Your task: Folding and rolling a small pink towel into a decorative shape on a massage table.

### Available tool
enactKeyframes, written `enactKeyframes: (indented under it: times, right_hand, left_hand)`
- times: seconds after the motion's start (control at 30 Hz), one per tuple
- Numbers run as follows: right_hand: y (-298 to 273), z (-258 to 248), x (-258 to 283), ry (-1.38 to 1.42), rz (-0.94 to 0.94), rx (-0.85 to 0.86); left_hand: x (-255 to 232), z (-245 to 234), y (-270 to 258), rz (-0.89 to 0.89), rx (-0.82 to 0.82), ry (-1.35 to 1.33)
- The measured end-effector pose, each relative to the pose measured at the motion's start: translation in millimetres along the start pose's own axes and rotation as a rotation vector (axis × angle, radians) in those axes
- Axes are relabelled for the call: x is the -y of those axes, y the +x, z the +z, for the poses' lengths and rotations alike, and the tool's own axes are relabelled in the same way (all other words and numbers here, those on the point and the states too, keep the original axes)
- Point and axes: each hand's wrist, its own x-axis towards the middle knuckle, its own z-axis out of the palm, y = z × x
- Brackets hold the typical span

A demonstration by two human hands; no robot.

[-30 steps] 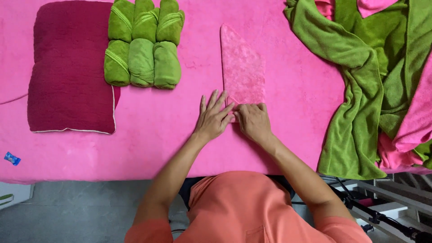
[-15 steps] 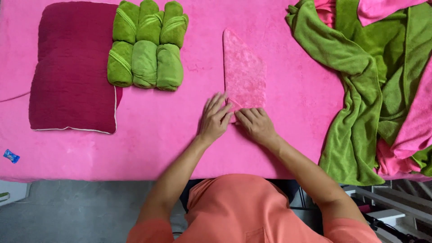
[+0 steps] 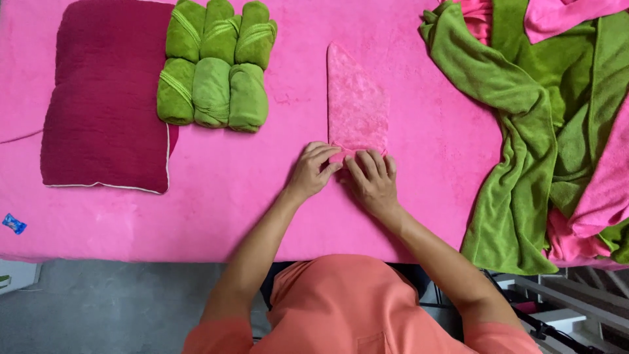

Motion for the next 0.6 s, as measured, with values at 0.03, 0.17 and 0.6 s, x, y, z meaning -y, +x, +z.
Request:
enactKeyframes:
  times: [0.03, 0.17, 0.6]
  right_hand:
    - [1, 7, -5, 0.029, -0.017, -0.006]
    - [12, 21, -28, 0.095, -0.114, 0.072]
    - [45, 23, -42, 0.097, 0.009, 0.234]
  left_hand:
    - [-5, -2, 3, -0.002, -0.010, -0.017]
    - [-9, -4, 10, -0.067, -0.071, -0.071]
    - [0, 5, 55, -0.453, -0.051, 0.074]
